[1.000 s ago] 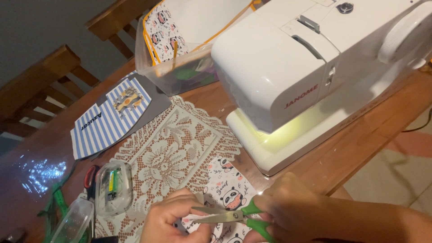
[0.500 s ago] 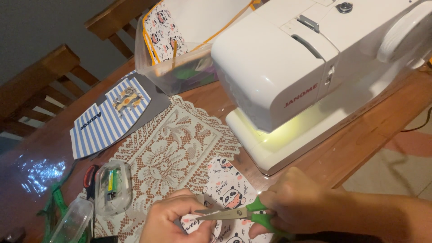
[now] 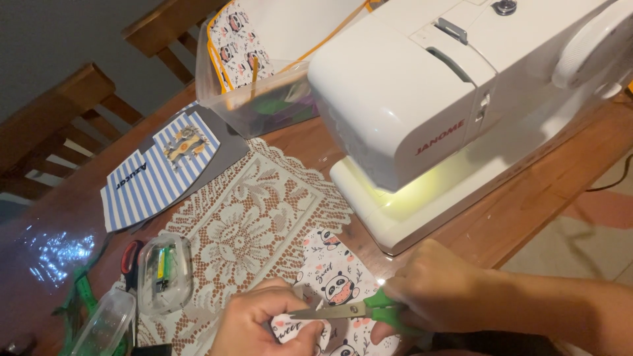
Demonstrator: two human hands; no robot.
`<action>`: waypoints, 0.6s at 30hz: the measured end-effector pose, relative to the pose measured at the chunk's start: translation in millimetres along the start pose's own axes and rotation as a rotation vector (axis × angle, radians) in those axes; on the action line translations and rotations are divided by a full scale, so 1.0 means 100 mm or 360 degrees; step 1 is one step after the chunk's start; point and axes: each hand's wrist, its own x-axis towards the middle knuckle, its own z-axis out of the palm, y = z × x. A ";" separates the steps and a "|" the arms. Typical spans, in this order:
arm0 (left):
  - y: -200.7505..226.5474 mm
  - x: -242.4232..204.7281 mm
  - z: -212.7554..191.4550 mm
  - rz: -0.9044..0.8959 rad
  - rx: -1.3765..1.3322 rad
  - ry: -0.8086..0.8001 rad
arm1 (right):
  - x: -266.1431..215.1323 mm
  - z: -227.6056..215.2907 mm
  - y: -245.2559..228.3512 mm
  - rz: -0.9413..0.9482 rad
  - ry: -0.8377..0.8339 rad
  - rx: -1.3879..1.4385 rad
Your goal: The person uses green-handled scissors to trim the edges of a piece of white fabric with a panda print. They carefully cut along the curved edges of the fabric, which is held in their hands over a wooden table.
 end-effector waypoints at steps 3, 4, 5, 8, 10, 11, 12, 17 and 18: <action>0.02 -0.02 0.00 -0.0085 -0.0077 -0.0055 | -0.01 -0.01 -0.01 0.0049 -0.0184 0.0135; 0.05 -0.01 0.01 -0.0065 -0.0074 -0.0050 | -0.01 0.00 -0.02 0.0083 -0.0197 0.0129; 0.08 -0.01 0.01 -0.0044 -0.0071 -0.0045 | -0.01 0.00 -0.03 0.0116 -0.0210 0.0123; 0.15 0.00 0.01 -0.0203 -0.0020 -0.0088 | -0.01 0.01 -0.04 0.0090 -0.0077 0.0080; 0.08 -0.01 0.00 -0.0167 -0.0050 -0.0109 | 0.05 -0.05 -0.04 0.0054 -0.0089 0.0125; 0.05 -0.01 -0.01 -0.0129 -0.0079 -0.0130 | 0.08 -0.07 -0.05 0.0018 -0.0100 0.0169; 0.06 -0.01 0.00 -0.0130 -0.0080 -0.0131 | 0.08 -0.06 -0.02 0.0019 -0.0101 0.0170; 0.06 0.00 0.06 -0.0051 0.0004 -0.0028 | 0.16 -0.16 -0.08 0.0949 -0.0659 0.0934; 0.07 0.00 0.08 -0.0051 0.0002 -0.0029 | 0.21 -0.17 -0.12 0.0952 -0.0660 0.0933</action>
